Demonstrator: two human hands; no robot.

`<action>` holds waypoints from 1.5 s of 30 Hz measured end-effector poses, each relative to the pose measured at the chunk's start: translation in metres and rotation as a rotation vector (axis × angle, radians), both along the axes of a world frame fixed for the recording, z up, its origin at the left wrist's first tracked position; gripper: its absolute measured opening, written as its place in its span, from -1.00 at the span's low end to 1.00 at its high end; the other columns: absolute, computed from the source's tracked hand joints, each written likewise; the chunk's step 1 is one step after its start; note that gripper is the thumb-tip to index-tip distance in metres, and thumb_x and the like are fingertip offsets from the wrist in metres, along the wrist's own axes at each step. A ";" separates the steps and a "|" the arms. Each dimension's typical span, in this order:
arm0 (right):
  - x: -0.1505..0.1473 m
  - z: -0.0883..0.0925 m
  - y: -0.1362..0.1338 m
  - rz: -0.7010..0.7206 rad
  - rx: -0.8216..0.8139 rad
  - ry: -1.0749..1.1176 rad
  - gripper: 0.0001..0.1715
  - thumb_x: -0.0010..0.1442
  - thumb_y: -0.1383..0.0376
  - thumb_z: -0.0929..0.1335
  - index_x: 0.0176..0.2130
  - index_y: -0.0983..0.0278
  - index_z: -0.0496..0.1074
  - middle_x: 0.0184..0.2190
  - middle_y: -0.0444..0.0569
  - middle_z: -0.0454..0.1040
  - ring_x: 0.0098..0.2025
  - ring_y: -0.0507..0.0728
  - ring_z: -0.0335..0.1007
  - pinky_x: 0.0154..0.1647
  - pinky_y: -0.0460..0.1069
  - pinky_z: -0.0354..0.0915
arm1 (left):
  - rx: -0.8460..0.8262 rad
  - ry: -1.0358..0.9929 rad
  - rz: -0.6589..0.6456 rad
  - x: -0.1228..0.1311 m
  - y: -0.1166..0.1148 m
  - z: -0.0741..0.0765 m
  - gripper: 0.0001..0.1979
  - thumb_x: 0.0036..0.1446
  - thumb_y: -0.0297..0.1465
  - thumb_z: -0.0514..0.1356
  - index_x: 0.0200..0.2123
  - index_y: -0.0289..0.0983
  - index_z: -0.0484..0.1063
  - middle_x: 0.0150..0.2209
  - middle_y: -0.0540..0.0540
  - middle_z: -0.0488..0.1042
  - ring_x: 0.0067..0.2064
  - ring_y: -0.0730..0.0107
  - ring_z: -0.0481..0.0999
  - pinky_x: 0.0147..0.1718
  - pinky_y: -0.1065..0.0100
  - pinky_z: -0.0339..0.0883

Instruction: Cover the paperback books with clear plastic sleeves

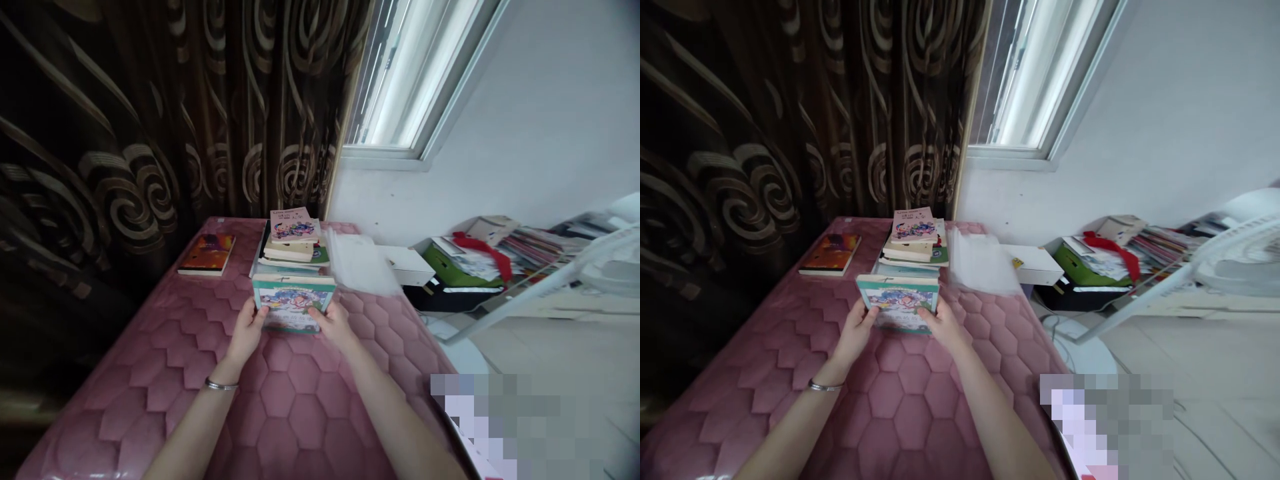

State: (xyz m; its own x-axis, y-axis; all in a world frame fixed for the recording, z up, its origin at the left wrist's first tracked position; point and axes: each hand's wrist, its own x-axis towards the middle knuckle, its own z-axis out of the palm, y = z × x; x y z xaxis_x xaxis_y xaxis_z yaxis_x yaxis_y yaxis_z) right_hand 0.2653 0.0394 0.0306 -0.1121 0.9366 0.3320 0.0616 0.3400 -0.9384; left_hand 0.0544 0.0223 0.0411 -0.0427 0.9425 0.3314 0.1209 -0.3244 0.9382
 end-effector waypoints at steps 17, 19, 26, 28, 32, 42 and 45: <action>-0.010 0.006 -0.029 -0.262 -0.205 -0.457 -0.59 0.26 0.08 0.13 -0.14 0.28 0.36 -0.21 0.08 0.54 -0.15 0.19 0.48 -0.16 0.00 0.33 | -0.209 0.205 0.297 0.003 0.020 -0.022 -0.49 0.11 -0.34 0.16 0.12 -0.34 0.18 0.06 -0.29 0.37 0.07 0.17 0.42 0.05 0.21 0.26; -0.010 -0.001 -0.029 -0.271 -0.294 -0.522 -0.60 0.27 0.12 0.13 -0.18 0.29 0.40 -0.21 0.10 0.54 -0.14 0.20 0.48 -0.15 -0.01 0.32 | -0.265 0.295 0.297 0.007 0.024 -0.034 -0.46 0.12 -0.40 0.13 0.16 -0.41 0.11 0.08 -0.38 0.33 0.08 0.12 0.41 0.05 0.16 0.27; -0.012 -0.017 -0.026 -0.319 -0.433 -0.778 -0.55 0.34 0.18 0.08 -0.09 0.38 0.38 -0.15 0.19 0.52 -0.08 0.20 0.47 -0.14 -0.02 0.29 | -0.166 0.428 0.312 0.021 0.021 -0.046 -0.58 0.16 -0.52 0.02 0.11 -0.42 0.16 0.09 -0.43 0.24 0.12 0.05 0.35 0.08 -0.02 0.23; -0.015 -0.016 -0.025 -0.336 -0.408 -0.808 -0.54 0.34 0.18 0.07 -0.08 0.41 0.37 -0.14 0.24 0.51 -0.07 0.23 0.47 -0.13 0.00 0.29 | -0.117 0.485 0.321 0.018 0.022 -0.044 -0.63 0.17 -0.52 0.01 0.06 -0.41 0.21 0.10 -0.43 0.21 0.14 0.04 0.32 0.08 -0.02 0.25; -0.020 -0.013 -0.021 -0.357 -0.356 -0.759 -0.55 0.33 0.22 0.08 0.02 0.38 0.32 -0.13 0.20 0.52 -0.08 0.24 0.49 -0.14 0.02 0.32 | -0.050 0.624 0.338 0.010 0.026 -0.037 -0.67 0.14 -0.55 0.02 0.00 -0.39 0.28 0.20 -0.40 0.10 0.28 0.03 0.11 0.14 0.05 0.21; -0.018 -0.010 -0.023 -0.350 -0.285 -0.713 -0.40 0.28 0.29 0.12 0.29 0.21 0.09 -0.11 0.02 0.55 -0.12 0.21 0.52 -0.14 0.01 0.34 | 0.064 1.168 -0.037 0.034 -0.024 -0.023 -0.49 0.23 -0.45 -0.07 0.25 -0.18 0.15 0.33 -0.10 0.04 0.35 0.17 -0.04 0.28 -0.12 -0.26; -0.018 -0.006 -0.024 -0.325 -0.267 -0.804 -0.44 0.28 0.30 0.12 0.24 0.16 0.21 -0.04 0.00 0.52 -0.08 0.22 0.49 -0.07 0.04 0.33 | 0.007 1.166 -0.073 0.030 -0.023 -0.021 -0.46 0.24 -0.37 -0.06 0.29 -0.19 0.06 0.35 -0.10 -0.01 0.35 0.17 -0.01 0.28 -0.10 -0.20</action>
State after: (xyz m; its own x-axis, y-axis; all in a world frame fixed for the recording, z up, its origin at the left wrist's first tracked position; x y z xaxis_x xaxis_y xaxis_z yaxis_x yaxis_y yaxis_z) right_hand 0.2475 0.0149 0.0242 0.0670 0.9971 0.0348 0.7869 -0.0314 -0.6163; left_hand 0.0842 -0.0002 0.0197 0.3456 0.9280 0.1392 0.8885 -0.3713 0.2695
